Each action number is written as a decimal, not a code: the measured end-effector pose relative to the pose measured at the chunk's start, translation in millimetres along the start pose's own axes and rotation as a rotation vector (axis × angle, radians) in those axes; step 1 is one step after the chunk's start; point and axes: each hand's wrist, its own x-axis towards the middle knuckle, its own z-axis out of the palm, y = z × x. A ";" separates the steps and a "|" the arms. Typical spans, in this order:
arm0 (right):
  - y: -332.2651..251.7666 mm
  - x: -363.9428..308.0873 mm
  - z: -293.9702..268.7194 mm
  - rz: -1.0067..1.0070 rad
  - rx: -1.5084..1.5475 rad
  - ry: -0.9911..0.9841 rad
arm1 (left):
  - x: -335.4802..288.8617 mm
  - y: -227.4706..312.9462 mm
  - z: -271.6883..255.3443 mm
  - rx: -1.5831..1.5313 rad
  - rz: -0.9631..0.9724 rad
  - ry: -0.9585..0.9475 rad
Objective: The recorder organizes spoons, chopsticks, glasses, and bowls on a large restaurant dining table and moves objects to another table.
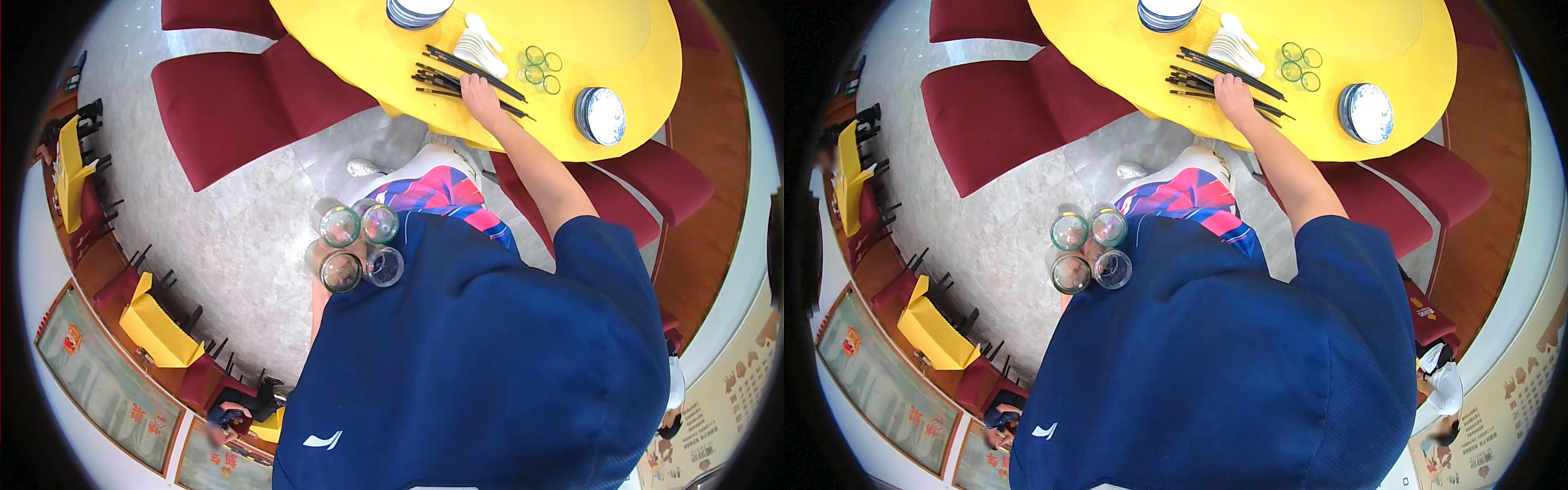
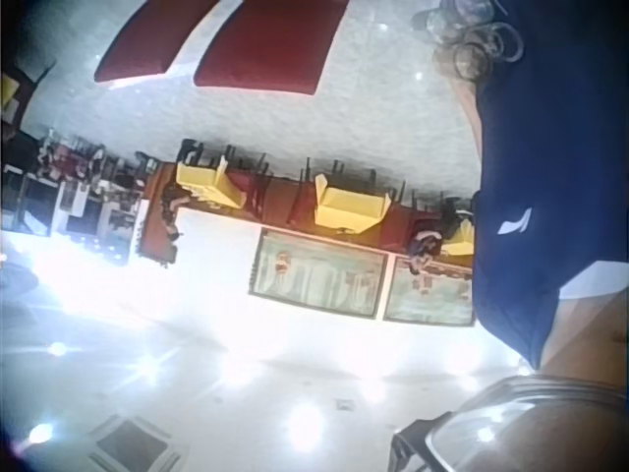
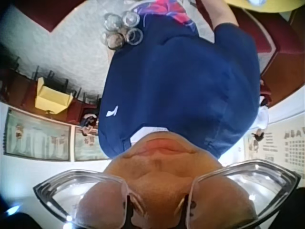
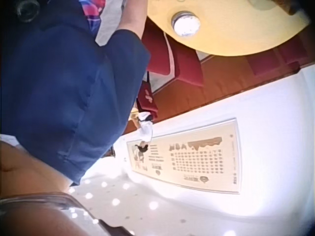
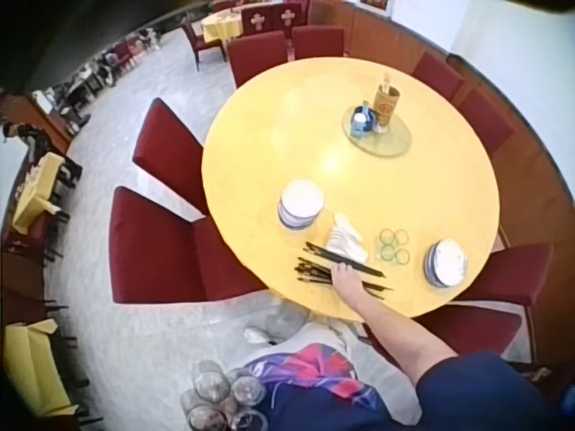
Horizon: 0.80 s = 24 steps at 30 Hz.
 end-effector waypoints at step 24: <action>-238.7 -18.6 -155.4 0.274 1.540 -1.181 | -99.9 -22.6 -94.4 -0.166 0.387 -0.001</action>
